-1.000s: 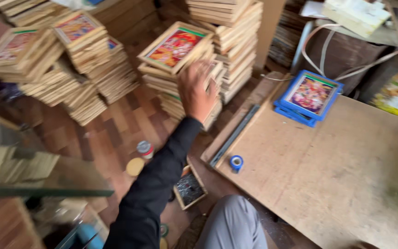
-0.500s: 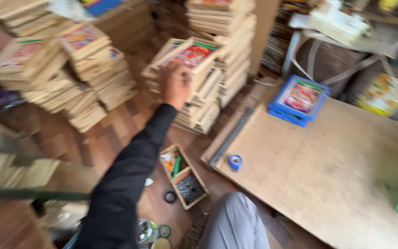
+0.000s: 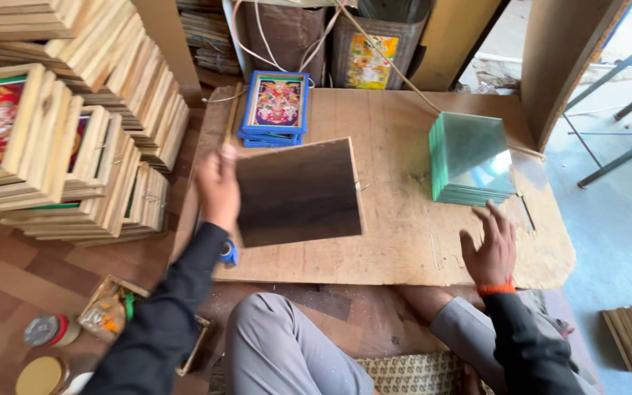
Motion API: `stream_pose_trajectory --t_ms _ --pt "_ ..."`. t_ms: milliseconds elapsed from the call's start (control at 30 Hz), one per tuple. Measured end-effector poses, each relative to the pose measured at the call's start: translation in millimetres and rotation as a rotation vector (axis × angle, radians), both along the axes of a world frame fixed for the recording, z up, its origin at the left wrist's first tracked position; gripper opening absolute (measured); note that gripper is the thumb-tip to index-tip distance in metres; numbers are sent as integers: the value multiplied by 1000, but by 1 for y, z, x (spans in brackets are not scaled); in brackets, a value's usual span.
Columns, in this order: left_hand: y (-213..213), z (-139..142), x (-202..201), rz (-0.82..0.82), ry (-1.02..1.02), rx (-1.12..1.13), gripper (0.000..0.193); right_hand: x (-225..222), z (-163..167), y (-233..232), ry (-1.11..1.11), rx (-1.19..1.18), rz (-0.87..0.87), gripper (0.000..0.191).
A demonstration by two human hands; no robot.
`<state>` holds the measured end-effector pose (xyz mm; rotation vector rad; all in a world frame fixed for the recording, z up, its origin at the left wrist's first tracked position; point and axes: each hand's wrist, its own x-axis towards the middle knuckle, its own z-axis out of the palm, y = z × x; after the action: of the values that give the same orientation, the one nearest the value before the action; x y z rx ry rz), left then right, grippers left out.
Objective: The person sits on the floor and wraps blue patterned tape around the edges of small framed religious pictures, pressing and smoothing the tape along each side. They finish one frame, set it on a stack, then start taping another frame.
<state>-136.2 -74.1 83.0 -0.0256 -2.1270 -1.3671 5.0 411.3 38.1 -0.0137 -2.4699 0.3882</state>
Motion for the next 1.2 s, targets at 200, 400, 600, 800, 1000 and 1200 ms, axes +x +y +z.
stream_pose_trajectory --t_ms 200,400,600,800,1000,1200 --pt "74 -77 6 66 -130 -34 40 -59 18 26 -120 331 -53 91" --pt "80 -44 65 -260 14 99 21 -74 17 37 -271 402 -141 38" --pt "77 -50 150 -685 112 -456 16 -74 31 39 -342 693 -4 10" --pt "68 -86 149 -658 -45 -587 10 -15 81 3 133 378 117 7" --pt "83 -108 143 -520 -162 120 22 46 84 -35 88 -728 282 12" --pt "80 -133 137 -563 -615 712 44 47 -18 -99 -257 -1643 150 27"
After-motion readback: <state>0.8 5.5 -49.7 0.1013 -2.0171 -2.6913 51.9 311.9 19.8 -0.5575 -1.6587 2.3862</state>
